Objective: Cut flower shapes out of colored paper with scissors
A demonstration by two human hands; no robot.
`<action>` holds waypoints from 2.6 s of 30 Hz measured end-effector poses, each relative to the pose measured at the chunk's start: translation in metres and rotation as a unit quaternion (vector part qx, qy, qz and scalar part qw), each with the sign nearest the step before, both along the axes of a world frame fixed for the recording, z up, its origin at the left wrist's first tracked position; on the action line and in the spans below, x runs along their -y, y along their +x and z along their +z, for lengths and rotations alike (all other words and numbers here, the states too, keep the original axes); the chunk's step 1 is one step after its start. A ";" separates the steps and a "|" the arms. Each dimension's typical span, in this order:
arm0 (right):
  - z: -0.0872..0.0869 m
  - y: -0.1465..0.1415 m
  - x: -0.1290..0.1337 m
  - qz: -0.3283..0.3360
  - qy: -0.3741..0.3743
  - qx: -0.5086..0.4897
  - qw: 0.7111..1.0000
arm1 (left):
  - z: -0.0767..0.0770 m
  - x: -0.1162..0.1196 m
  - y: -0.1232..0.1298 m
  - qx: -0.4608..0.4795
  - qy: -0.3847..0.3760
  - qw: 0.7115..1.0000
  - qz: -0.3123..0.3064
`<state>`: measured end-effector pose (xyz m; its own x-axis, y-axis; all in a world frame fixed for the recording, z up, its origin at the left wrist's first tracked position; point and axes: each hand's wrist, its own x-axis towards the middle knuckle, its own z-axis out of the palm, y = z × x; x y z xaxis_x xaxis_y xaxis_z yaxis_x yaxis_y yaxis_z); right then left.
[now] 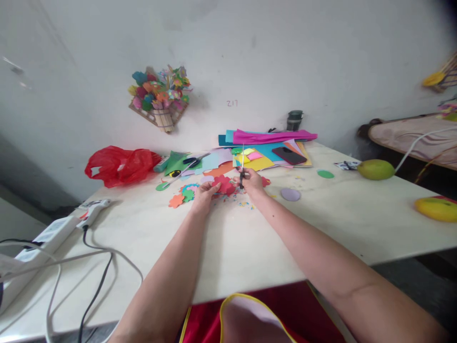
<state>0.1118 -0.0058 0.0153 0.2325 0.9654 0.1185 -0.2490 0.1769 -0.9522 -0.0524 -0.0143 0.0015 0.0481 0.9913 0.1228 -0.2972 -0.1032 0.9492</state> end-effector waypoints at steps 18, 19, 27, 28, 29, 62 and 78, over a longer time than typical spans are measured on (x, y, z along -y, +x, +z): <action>0.004 -0.010 0.011 0.088 -0.014 0.036 0.995 | 0.001 0.003 0.001 0.019 -0.027 0.999 -0.011; 0.005 -0.012 0.013 0.099 -0.017 0.038 0.994 | 0.000 0.002 0.001 0.025 -0.024 0.999 -0.006; 0.008 -0.010 0.016 0.106 -0.028 0.045 0.993 | -0.002 -0.001 -0.003 0.018 -0.004 1.000 -0.009; 0.008 -0.008 0.015 0.092 -0.028 0.039 0.995 | -0.002 -0.001 -0.003 0.014 -0.005 1.000 -0.013; 0.009 -0.006 0.014 0.081 -0.028 0.035 0.996 | -0.002 0.000 -0.002 0.009 -0.007 1.000 -0.019; 0.014 0.039 0.013 0.370 -0.028 0.296 0.880 | 0.003 0.001 -0.007 -0.026 -0.002 0.998 -0.050; 0.019 0.047 0.015 0.402 -0.029 0.323 0.857 | 0.008 0.005 -0.009 -0.010 -0.024 0.999 -0.033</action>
